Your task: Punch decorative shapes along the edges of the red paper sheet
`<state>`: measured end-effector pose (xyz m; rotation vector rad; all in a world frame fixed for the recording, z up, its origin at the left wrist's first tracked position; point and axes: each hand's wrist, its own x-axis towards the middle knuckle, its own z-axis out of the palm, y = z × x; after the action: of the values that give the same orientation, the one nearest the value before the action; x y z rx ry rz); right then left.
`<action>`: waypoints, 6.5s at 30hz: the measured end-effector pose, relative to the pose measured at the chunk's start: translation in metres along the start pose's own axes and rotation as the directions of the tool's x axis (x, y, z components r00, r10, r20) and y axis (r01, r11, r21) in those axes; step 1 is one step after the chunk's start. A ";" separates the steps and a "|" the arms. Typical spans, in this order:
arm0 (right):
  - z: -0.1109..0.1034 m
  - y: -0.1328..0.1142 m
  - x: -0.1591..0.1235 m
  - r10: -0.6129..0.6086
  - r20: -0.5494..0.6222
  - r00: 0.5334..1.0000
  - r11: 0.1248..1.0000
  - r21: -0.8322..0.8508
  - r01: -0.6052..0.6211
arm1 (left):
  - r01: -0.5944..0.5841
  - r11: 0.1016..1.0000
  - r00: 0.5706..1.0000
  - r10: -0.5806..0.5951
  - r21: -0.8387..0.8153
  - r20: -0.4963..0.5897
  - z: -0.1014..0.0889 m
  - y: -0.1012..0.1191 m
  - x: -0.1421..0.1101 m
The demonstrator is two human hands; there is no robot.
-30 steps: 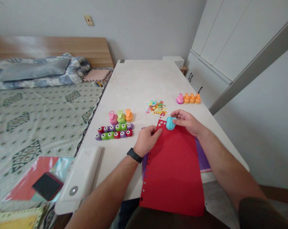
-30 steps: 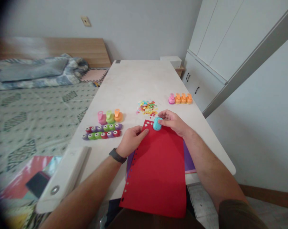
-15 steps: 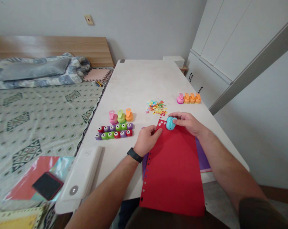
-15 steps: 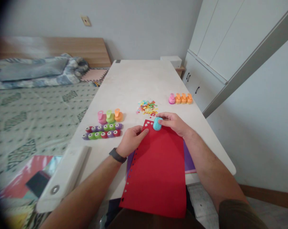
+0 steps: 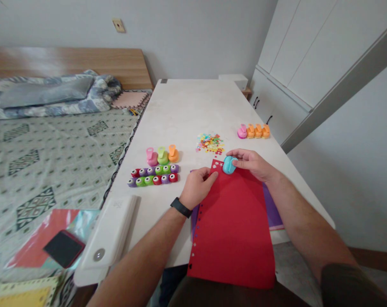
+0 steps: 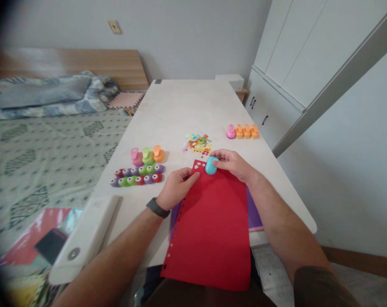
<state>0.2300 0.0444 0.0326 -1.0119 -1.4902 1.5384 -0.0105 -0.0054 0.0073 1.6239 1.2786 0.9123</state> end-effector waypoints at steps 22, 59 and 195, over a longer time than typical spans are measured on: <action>0.005 0.004 0.003 -0.022 -0.104 0.994 0.999 0.042 0.027 | 0.003 1.000 1.000 -0.003 0.005 0.017 0.001 -0.001 0.001; 0.014 0.002 0.003 -0.052 -0.180 0.982 0.992 0.107 0.072 | -0.029 0.998 1.000 0.029 0.057 0.003 0.000 0.002 0.000; 0.002 -0.003 0.026 0.053 -0.114 0.992 0.995 0.093 -0.042 | -0.297 0.952 0.875 0.242 0.070 0.419 -0.004 0.014 -0.011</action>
<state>0.2180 0.0672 0.0351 -1.0718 -1.3132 1.5394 -0.0118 -0.0174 0.0216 2.0089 0.8493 0.6090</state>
